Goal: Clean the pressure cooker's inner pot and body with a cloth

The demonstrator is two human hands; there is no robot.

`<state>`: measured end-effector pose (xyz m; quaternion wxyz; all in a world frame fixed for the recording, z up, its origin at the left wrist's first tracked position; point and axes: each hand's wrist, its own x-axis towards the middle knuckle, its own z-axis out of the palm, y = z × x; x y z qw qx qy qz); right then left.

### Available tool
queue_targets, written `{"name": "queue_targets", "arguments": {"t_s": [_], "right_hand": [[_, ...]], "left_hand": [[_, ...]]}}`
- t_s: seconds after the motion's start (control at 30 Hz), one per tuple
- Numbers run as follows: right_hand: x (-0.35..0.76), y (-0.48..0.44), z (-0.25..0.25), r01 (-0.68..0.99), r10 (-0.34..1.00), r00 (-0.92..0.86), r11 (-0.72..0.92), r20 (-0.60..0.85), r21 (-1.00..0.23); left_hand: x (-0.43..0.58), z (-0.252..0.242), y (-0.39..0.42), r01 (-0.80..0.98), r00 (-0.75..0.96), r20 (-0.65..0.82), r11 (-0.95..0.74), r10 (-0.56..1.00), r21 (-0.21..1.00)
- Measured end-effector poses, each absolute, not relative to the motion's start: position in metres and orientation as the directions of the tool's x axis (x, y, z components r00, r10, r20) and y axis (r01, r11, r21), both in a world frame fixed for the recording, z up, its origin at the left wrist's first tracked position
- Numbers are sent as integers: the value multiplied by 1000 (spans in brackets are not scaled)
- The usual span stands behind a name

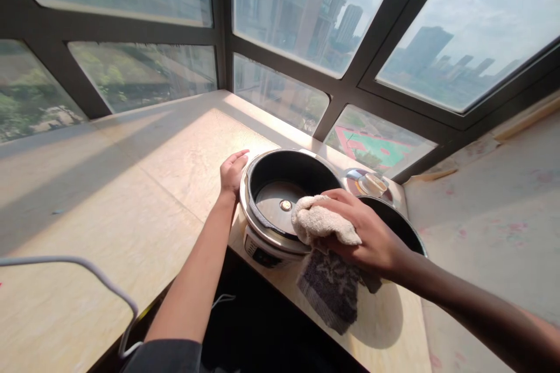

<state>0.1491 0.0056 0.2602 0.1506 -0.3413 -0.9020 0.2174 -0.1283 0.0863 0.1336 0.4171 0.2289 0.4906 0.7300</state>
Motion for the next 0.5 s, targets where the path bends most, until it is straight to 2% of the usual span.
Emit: {"name": "queue_targets", "arguments": {"t_s": [0.23, 0.4, 0.5], "right_hand": [[94, -7, 242, 492, 649, -718, 730, 253, -476], [52, 14, 237, 549, 635, -736, 763, 236, -342], [31, 34, 240, 583, 622, -752, 782, 220, -220]], "left_hand": [[-128, 134, 87, -418, -521, -78, -175, 850, 892], [-129, 133, 85, -470, -492, -82, -185, 866, 863], [-128, 130, 84, -481, -458, -61, -190, 887, 856]]}}
